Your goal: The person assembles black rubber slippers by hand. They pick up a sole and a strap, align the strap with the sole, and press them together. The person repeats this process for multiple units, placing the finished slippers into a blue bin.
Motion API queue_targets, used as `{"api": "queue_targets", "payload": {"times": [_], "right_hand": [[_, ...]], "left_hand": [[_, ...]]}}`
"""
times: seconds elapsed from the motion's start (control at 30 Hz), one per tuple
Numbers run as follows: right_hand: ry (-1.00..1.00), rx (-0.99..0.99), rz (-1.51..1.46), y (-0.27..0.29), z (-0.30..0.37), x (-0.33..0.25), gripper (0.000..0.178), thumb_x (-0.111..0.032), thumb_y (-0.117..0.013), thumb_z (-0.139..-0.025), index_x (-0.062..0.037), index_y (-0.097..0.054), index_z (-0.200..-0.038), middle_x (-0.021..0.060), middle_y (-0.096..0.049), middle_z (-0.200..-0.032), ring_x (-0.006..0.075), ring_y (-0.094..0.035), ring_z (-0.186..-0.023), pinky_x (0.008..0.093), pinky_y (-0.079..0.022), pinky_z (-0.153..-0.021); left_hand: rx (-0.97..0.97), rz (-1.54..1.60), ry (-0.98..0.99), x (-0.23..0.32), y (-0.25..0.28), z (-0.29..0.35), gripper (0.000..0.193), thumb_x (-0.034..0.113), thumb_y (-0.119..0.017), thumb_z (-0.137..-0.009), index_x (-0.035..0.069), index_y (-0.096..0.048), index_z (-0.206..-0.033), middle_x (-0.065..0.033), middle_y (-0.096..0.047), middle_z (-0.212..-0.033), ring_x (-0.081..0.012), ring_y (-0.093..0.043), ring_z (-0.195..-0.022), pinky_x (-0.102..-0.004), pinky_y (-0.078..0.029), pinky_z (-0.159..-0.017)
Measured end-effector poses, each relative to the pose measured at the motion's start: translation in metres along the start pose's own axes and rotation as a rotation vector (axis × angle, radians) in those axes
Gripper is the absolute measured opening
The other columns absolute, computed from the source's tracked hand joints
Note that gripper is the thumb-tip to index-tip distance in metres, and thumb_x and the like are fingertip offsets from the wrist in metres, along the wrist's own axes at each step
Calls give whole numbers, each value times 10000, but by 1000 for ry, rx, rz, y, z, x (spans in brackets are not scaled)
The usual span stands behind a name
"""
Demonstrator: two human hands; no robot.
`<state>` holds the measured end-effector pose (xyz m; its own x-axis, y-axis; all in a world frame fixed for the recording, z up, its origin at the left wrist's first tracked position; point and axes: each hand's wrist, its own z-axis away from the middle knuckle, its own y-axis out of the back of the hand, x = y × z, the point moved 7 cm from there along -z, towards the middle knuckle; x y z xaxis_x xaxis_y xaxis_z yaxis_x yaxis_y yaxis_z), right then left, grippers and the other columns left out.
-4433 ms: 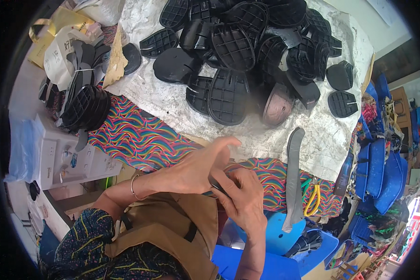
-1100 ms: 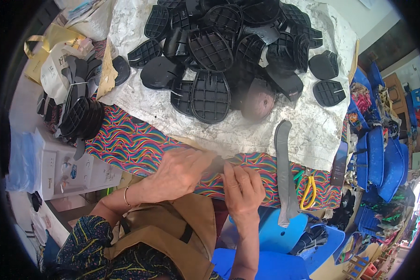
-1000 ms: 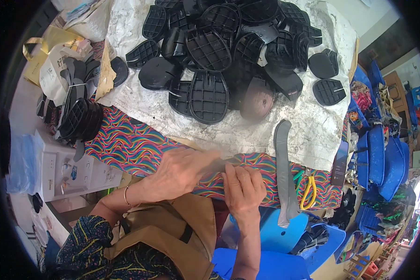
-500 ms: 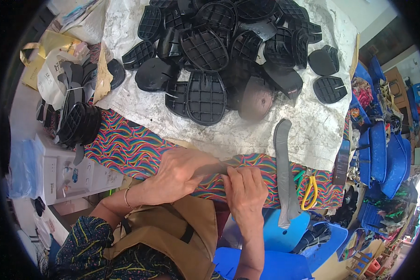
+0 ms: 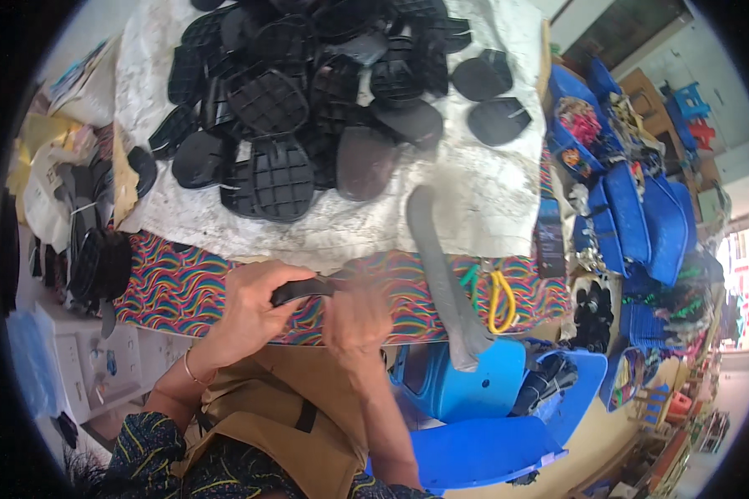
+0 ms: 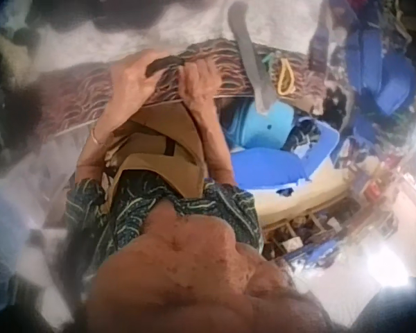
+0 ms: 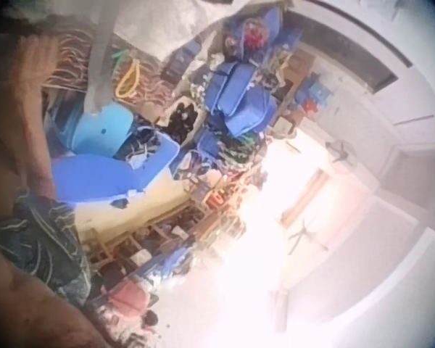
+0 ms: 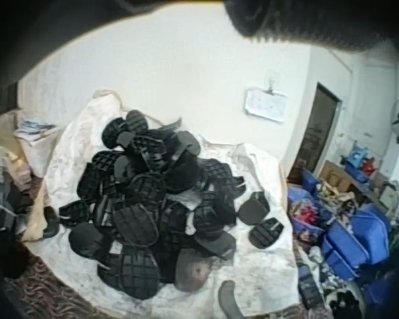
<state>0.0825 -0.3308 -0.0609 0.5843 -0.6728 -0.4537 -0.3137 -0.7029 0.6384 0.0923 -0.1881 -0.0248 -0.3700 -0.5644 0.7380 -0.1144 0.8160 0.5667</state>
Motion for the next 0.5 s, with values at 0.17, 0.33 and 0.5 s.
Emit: {"api": "queue_targets", "payload": {"times": [0.17, 0.33, 0.5], "right_hand": [[-351, -69, -391, -11, 27, 23, 187, -32, -695, -848, -38, -534, -754, 69, -483, -663, 172, -470, -584, 334, -363, -523], [-734, 21, -798, 10, 19, 32, 193, -63, -735, -835, -43, -571, -934, -10, -531, -846, 61, -466, -691, 239, -414, -605], [-739, -63, -954, -17, 1, 22, 197, -122, -756, -870, -11, -627, -970, 32, -548, -963, 105, -555, -788, 250, -467, -685]], "left_hand": [[-16, -3, -28, 0, 0, 4, 306, -9, -742, -712, 48, -688, -1008, -121, -700, -856, -319, -674, -738, -396, -505, -637], [13, -11, -77, 1, 2, 8, 344, -28, -741, -699, 49, -679, -1028, -122, -700, -868, -322, -674, -738, -401, -508, -640], [34, -45, -61, -1, 0, 11, 351, -34, -750, -681, 55, -678, -1013, -122, -699, -862, -322, -673, -739, -398, -506, -636]]}}
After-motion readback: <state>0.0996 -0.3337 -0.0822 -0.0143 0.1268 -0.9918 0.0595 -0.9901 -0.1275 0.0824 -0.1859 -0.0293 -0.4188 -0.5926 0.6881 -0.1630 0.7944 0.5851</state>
